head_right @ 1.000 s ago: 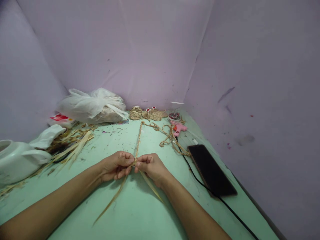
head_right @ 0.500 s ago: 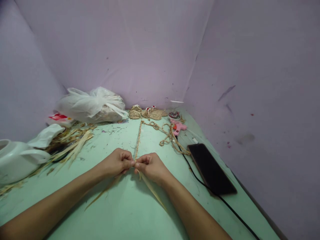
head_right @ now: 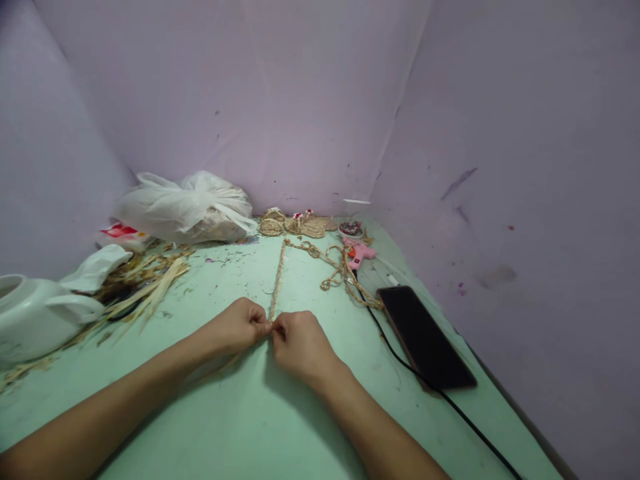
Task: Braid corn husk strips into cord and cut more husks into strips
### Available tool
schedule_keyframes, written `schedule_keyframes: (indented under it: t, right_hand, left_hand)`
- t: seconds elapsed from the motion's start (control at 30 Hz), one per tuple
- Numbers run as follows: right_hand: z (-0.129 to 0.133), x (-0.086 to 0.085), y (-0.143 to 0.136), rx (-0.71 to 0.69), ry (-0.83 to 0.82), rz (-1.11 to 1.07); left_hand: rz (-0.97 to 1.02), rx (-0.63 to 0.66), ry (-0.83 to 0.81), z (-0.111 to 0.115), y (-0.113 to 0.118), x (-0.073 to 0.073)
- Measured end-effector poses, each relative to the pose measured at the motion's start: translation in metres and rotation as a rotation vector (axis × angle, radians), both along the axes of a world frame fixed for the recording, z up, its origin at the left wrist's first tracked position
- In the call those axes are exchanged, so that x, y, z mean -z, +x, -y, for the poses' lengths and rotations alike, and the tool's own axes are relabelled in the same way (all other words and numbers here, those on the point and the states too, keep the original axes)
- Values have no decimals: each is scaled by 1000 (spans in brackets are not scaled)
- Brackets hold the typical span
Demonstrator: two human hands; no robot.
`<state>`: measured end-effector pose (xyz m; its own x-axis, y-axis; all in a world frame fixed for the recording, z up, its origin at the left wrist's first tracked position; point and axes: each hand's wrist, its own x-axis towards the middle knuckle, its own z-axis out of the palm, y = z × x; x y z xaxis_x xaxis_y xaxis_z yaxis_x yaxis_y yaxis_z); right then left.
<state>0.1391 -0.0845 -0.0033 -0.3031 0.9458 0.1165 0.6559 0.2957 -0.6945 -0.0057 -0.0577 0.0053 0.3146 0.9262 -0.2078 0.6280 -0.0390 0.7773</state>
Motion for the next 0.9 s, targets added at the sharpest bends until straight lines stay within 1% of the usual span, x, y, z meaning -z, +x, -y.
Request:
schedule_keyframes:
  t: [0.1, 0.23, 0.3, 0.4, 0.43, 0.5, 0.57, 0.6, 0.67, 0.73, 0.77, 0.8, 0.83, 0.9]
  right_hand:
    - [2, -3, -1, 10, 12, 43]
    - [-4, -6, 6, -18, -144, -6]
    - [-9, -7, 15, -28, -230, -40]
    - [-19, -6, 37, -22, -312, -36]
    - [-23, -7, 44, 3, -308, -19]
    - [-30, -14, 55, 102, -235, 28]
    - [-39, -28, 56, 200, -131, 75]
    - [-45, -38, 50, 220, -92, 92]
    - [-58, -59, 27, 197, -33, 117]
    - [-74, -76, -9, 138, 9, 123]
    - [-82, -81, -30, 88, -3, 116]
    - [-91, -82, -52, 43, -42, 94]
    - [-100, -81, -74, -2, -130, 74]
    - [-117, -71, -116, -3, -303, 43]
  left_hand:
    - [24, -25, 26, 3, 1, 4]
    - [168, -46, -107, 7, 3, 3]
    - [252, -70, -172, 8, 4, 1]
    - [308, -108, -228, 7, 3, -1]
    - [314, -115, -242, 6, 3, -1]
    - [325, -128, -262, 6, 2, -1]
    - [339, -132, -274, 6, 2, -2]
    - [351, -132, -277, 7, 2, -2]
    - [397, -127, -274, 9, 3, -3]
    - [465, -117, -273, 10, 4, -2]
    - [487, -129, -265, 10, 4, -1]
    - [475, -143, -262, 9, 5, 2]
    - [420, -165, -258, 7, 5, 5]
    - [348, -156, -217, 2, 6, 14]
